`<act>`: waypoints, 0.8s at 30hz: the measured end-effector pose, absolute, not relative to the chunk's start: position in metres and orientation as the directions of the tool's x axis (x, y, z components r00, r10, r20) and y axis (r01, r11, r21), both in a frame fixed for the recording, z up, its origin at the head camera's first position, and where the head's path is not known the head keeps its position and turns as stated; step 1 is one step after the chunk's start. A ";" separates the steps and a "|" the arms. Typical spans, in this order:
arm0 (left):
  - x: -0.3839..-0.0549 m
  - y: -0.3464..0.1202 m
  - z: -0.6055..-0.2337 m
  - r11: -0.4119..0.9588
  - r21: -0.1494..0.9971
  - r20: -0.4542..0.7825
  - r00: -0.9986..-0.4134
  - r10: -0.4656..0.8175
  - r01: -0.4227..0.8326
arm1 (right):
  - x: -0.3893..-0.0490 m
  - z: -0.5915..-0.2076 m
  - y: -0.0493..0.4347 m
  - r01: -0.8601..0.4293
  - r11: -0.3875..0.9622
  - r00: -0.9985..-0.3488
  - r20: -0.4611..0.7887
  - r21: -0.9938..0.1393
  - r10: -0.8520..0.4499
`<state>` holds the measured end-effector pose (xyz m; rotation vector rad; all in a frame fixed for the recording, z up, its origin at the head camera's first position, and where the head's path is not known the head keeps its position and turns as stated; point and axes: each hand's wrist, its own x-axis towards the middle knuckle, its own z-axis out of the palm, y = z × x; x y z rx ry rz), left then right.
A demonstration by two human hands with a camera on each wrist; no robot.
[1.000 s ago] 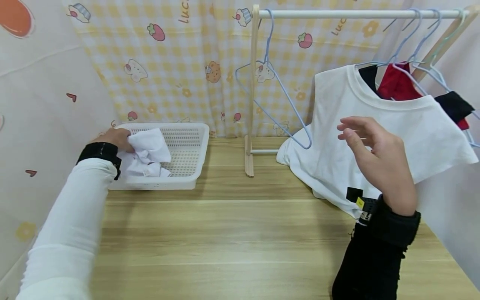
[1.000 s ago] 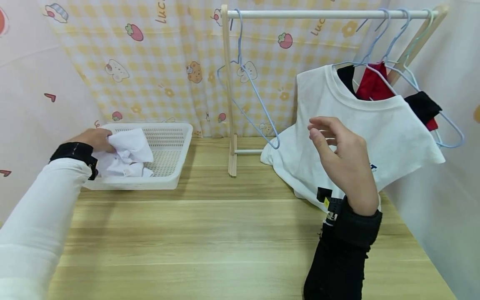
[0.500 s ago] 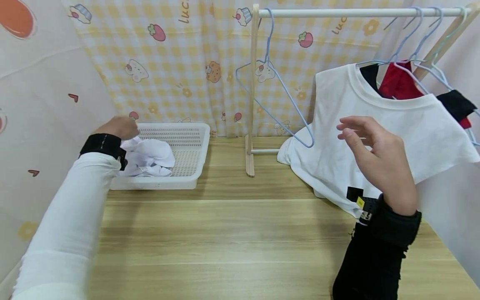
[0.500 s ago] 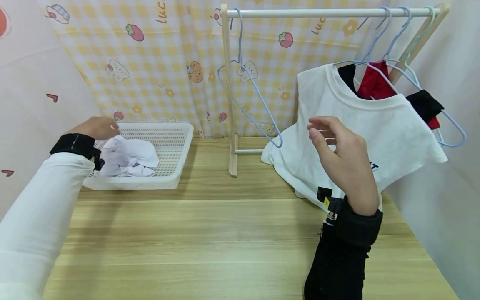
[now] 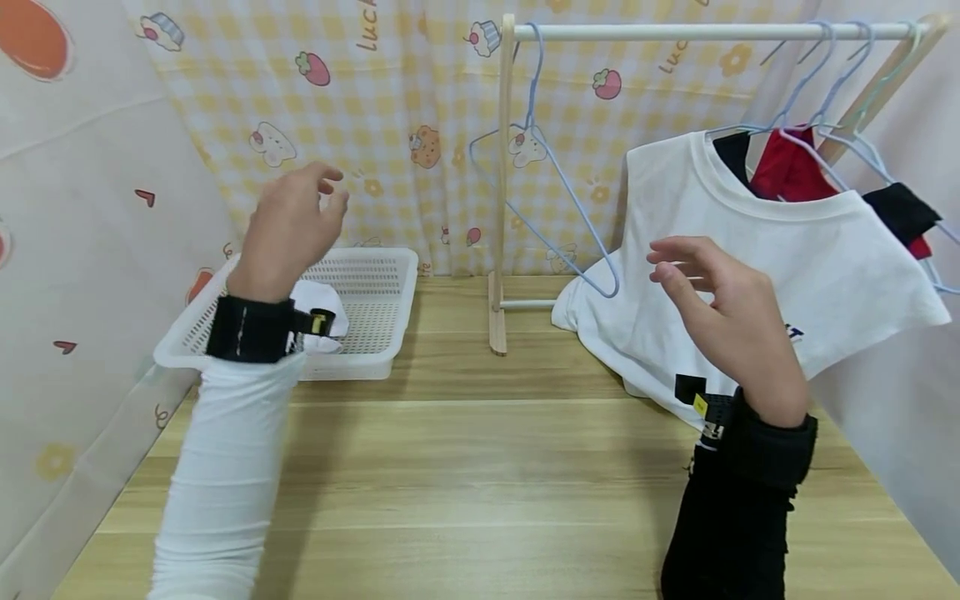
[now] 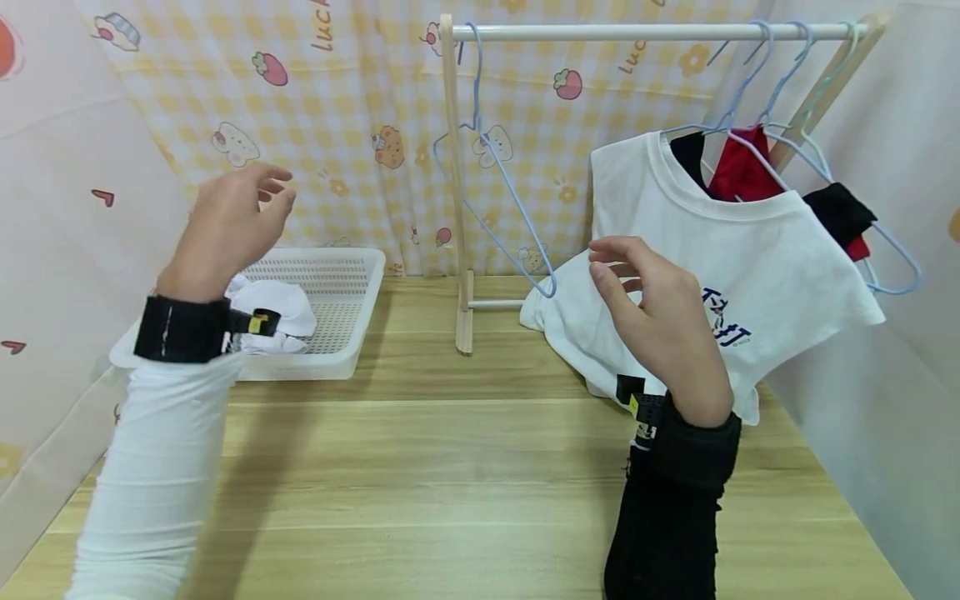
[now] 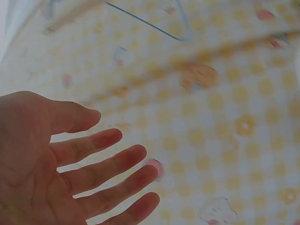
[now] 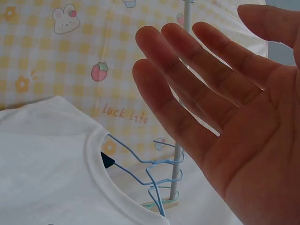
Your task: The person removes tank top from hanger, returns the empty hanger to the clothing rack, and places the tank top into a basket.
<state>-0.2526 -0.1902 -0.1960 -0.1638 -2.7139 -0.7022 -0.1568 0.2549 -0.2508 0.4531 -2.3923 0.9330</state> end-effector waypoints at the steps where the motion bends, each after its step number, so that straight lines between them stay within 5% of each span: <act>1: -0.245 -0.182 -0.197 0.861 0.460 0.389 -0.921 0.025 0.217 | -0.157 -0.251 0.254 -0.479 0.706 -0.807 0.578 -0.522 -0.119; 16: -0.179 -0.114 -0.248 0.645 0.522 0.715 -0.699 0.027 0.558 | -0.159 -0.249 0.250 -0.470 0.733 -0.811 0.569 -0.492 -0.139; 24: -0.170 -0.111 -0.259 0.615 0.497 0.744 -0.665 0.061 0.612 | -0.160 -0.249 0.254 -0.430 0.756 -0.808 0.583 -0.494 -0.078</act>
